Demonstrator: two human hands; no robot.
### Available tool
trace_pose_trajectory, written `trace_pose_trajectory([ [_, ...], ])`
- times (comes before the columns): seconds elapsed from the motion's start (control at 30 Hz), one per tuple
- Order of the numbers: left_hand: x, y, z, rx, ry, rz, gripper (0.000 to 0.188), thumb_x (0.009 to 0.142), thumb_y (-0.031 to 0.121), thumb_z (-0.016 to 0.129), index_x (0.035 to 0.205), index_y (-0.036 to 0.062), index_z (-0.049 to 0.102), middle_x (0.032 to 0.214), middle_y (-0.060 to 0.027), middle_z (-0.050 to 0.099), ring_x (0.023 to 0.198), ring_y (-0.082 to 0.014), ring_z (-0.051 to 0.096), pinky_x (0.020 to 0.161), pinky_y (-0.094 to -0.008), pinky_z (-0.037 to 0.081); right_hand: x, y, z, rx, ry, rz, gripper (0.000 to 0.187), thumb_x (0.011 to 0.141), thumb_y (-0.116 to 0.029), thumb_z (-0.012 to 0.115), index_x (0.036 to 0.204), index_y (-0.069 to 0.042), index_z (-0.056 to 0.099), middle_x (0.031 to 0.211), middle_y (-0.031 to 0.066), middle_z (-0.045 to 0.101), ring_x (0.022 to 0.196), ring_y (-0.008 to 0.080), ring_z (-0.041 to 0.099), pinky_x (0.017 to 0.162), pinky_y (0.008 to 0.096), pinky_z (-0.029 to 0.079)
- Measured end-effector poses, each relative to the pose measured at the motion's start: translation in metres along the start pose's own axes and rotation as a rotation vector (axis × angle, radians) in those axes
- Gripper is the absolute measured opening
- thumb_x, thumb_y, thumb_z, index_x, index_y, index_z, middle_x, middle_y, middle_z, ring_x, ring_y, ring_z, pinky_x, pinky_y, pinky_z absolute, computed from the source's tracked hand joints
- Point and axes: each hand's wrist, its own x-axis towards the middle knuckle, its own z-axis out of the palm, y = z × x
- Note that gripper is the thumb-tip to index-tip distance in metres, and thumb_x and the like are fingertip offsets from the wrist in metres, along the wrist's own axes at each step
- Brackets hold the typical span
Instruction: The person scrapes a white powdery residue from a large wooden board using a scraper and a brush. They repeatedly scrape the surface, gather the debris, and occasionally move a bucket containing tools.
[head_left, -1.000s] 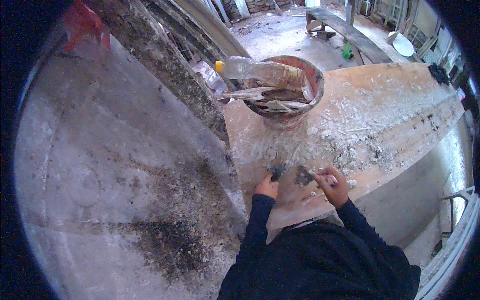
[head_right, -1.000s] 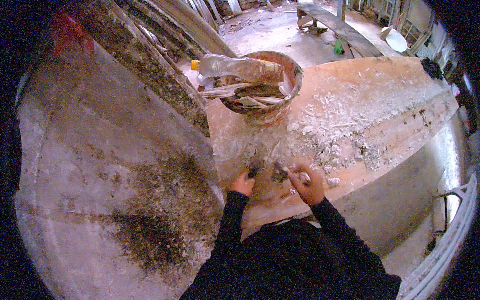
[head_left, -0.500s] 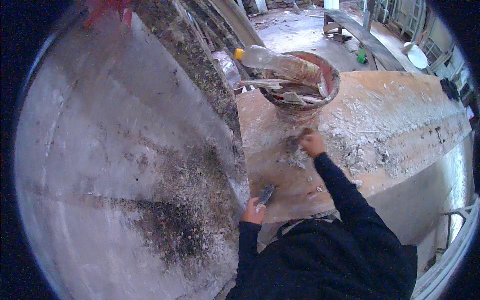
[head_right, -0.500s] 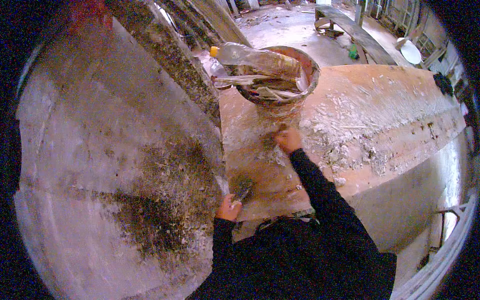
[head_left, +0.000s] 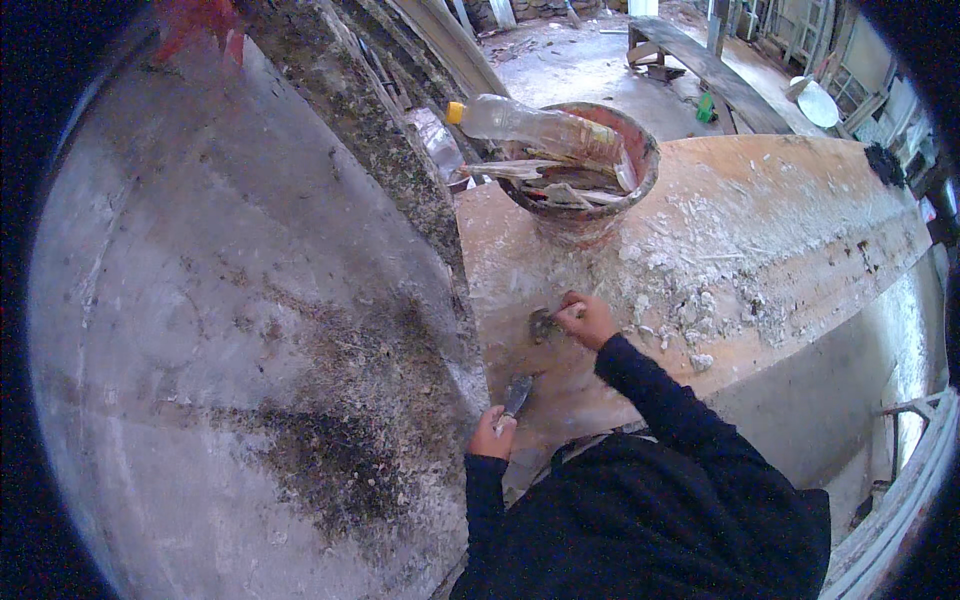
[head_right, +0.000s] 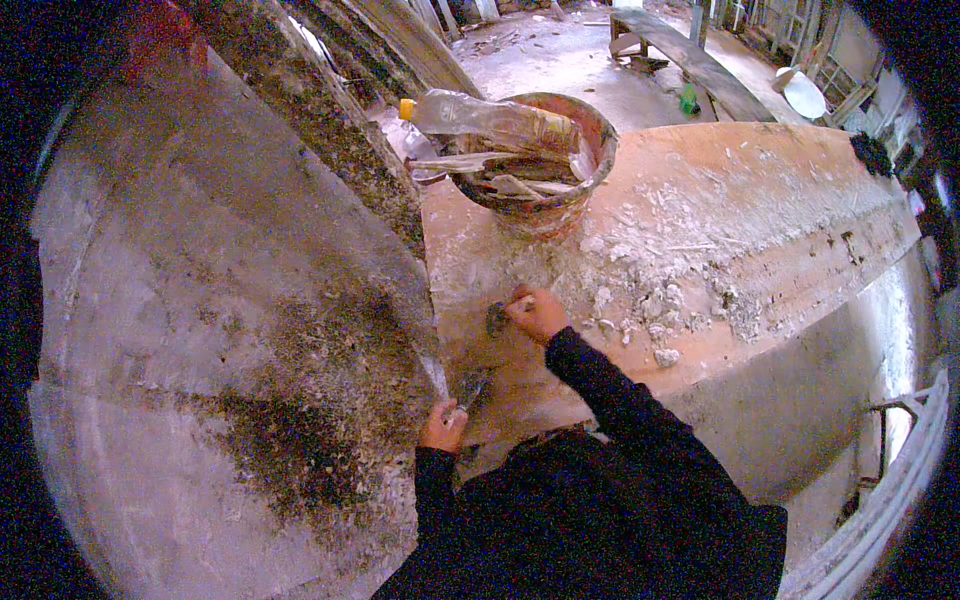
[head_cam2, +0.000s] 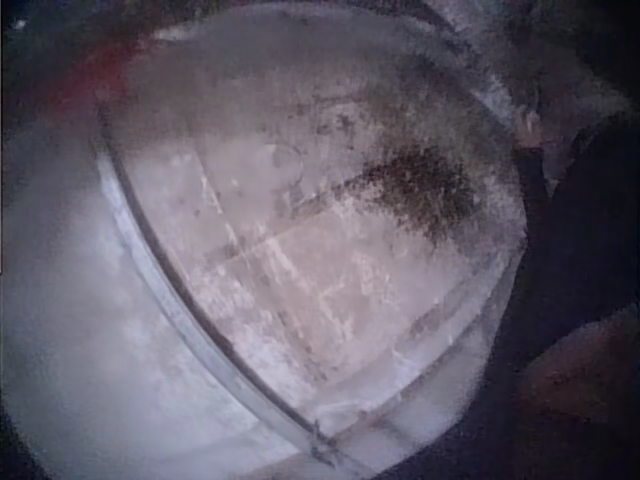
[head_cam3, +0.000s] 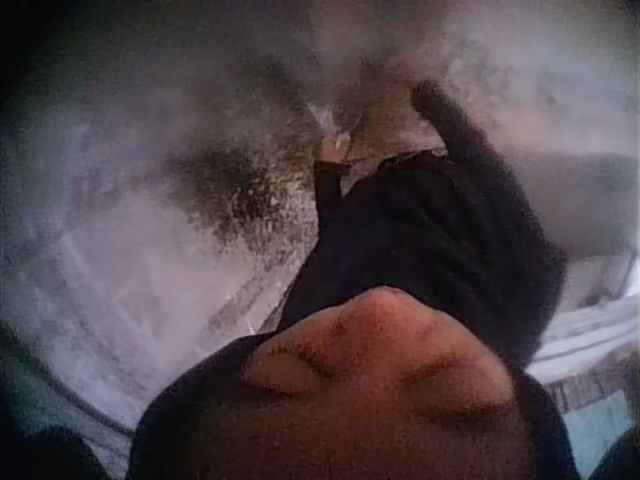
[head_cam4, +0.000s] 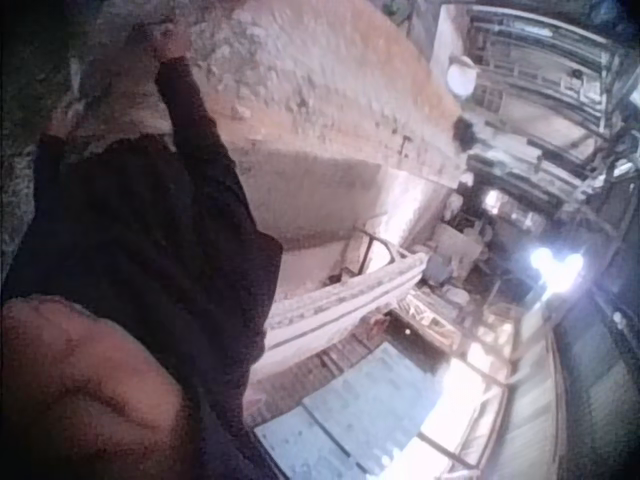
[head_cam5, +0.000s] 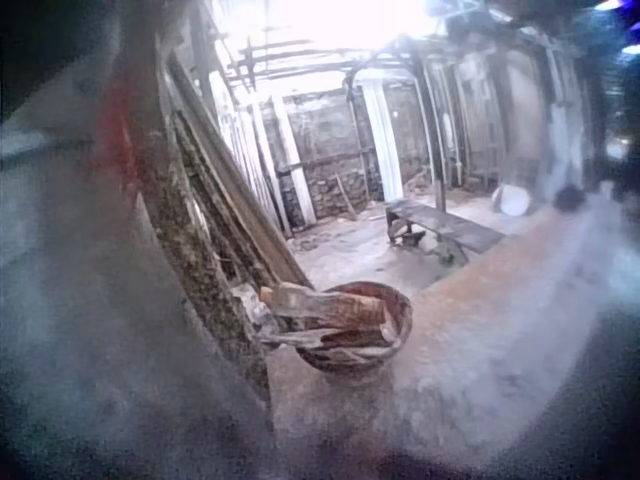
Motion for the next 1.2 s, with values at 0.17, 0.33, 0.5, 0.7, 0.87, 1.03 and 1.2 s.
trace_pose_trajectory([
  [0.17,-0.001,0.004,-0.009,0.129,-0.026,-0.004,0.039,0.076,0.027,0.061,0.109,0.0065,0.053,0.101,-0.0135,0.06,0.09,-0.0292,0.059,0.078,-0.0362,0.046,0.006,0.024,-0.098,-0.331,0.103,0.002,0.021,0.07,-0.022,0.066,0.077,-0.003,0.06,0.063,0.0092,0.06,0.06,0.0216,0.061,0.059,0.0321,0.047],
  [0.33,0.004,-0.004,-0.001,0.15,-0.04,-0.007,0.039,0.077,0.028,0.061,0.109,0.0066,0.052,0.1,-0.0137,0.06,0.088,-0.029,0.059,0.077,-0.0365,0.045,-0.012,0.008,-0.119,-0.183,0.145,0.07,0.013,0.076,-0.017,0.063,0.079,-0.005,0.06,0.062,0.0059,0.059,0.058,0.0136,0.059,0.051,0.0261,0.045],
  [0.5,0.015,-0.001,0.008,0.054,-0.099,0.003,0.04,0.077,0.026,0.061,0.11,0.007,0.051,0.1,-0.0138,0.06,0.09,-0.0288,0.059,0.078,-0.0365,0.045,-0.053,-0.007,-0.056,0.02,-0.147,-0.049,0.017,0.077,-0.018,0.064,0.081,-0.003,0.06,0.067,0.0037,0.058,0.056,0.009,0.057,0.05,0.0252,0.047],
  [0.7,0.023,0.017,0.01,0.085,-0.18,0.226,0.039,0.075,0.022,0.065,0.11,0.008,0.054,0.099,-0.0128,0.061,0.093,-0.027,0.059,0.08,-0.0341,0.046,-0.039,0.035,-0.16,-0.366,-0.043,0.147,0.016,0.07,-0.017,0.066,0.078,-0.005,0.06,0.072,0.0076,0.061,0.064,0.0165,0.06,0.056,0.0302,0.047],
  [0.87,0.022,0.026,0.033,0.06,-0.24,0.213,0.041,0.074,0.024,0.065,0.111,0.0104,0.054,0.098,-0.0132,0.062,0.091,-0.0265,0.06,0.079,-0.0337,0.046,-0.046,0.004,-0.185,-0.377,-0.004,0.041,0.015,0.072,-0.021,0.064,0.077,-0.007,0.06,0.069,0.0098,0.06,0.066,0.0245,0.059,0.059,0.0342,0.046],
  [1.03,0.024,0.014,0.043,0.028,-0.273,0.194,0.041,0.074,0.025,0.065,0.111,0.0102,0.055,0.096,-0.0136,0.063,0.089,-0.0266,0.061,0.077,-0.0339,0.047,-0.094,-0.017,-0.129,-0.085,-0.482,0.046,0.018,0.072,-0.024,0.064,0.08,-0.008,0.061,0.074,0.0107,0.062,0.071,0.0266,0.06,0.063,0.0357,0.046],
  [1.2,0.022,0.023,0.038,0.024,-0.318,0.15,0.039,0.073,0.024,0.065,0.108,0.0092,0.057,0.094,-0.013,0.063,0.086,-0.0261,0.061,0.076,-0.0336,0.047,-0.087,0.022,-0.196,-0.219,-0.276,0.184,0.017,0.071,-0.024,0.065,0.08,-0.01,0.061,0.07,0.0108,0.061,0.067,0.0283,0.06,0.062,0.0357,0.047],
])
